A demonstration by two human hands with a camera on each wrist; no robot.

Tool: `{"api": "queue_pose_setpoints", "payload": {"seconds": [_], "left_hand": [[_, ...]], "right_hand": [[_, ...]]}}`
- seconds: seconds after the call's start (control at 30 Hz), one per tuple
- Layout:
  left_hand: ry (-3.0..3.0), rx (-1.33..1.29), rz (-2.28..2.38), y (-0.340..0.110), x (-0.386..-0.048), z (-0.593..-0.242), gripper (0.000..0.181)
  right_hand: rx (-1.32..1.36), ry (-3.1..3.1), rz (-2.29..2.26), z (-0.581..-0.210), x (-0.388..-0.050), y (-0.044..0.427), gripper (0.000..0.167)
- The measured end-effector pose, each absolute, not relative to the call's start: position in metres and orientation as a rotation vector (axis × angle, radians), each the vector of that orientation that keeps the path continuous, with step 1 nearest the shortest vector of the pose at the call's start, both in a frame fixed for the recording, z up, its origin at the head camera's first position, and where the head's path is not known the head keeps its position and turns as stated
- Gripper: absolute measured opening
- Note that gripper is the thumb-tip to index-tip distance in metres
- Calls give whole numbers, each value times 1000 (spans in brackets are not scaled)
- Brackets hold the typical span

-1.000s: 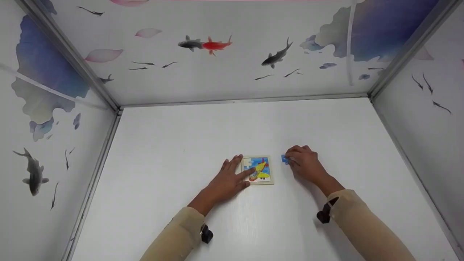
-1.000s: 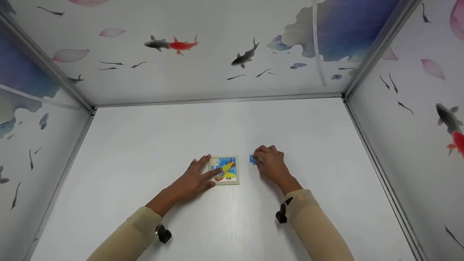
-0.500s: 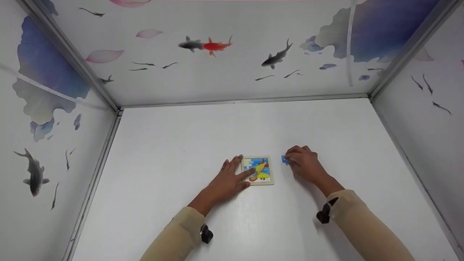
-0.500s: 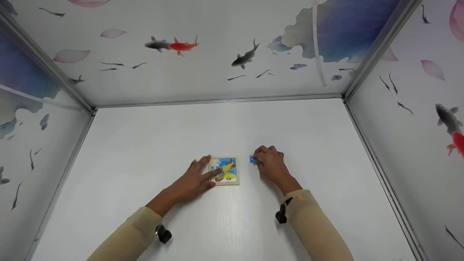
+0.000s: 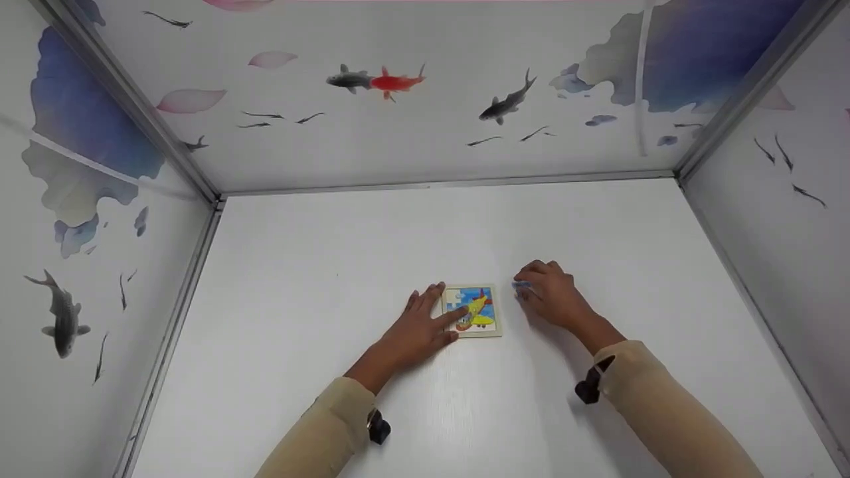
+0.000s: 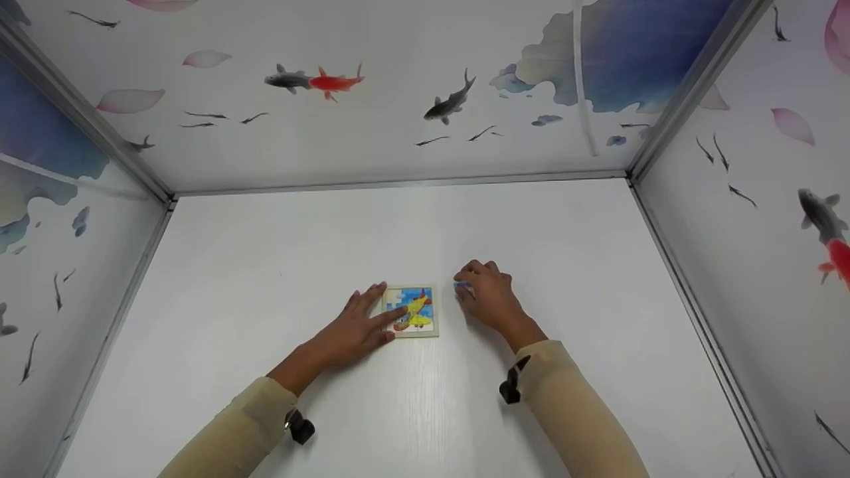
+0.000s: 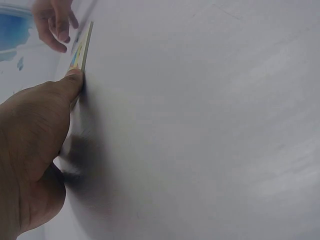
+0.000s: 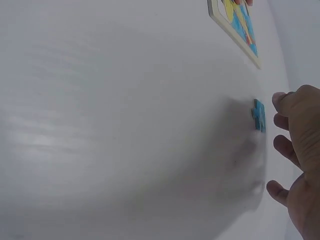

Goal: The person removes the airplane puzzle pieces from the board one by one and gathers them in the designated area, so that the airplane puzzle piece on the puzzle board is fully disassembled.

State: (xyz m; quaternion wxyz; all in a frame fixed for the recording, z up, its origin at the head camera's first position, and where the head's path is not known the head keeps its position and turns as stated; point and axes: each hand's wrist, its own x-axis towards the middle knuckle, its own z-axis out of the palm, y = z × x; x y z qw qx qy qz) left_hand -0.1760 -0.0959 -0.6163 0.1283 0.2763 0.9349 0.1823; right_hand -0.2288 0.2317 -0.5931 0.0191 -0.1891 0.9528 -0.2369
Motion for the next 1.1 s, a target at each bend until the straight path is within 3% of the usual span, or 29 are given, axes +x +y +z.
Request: {"api": "queue_pose_setpoints", "payload": {"seconds": [0.57,1.1], "left_hand": [[2716,781,483,-95,-177,-616,58],[2720,802,512,-97,-177,-619,58]], "right_hand": [[-673,2843,-699,-586,-230,168,31],[-756,2828,-613,-590,-231,147,26]]}}
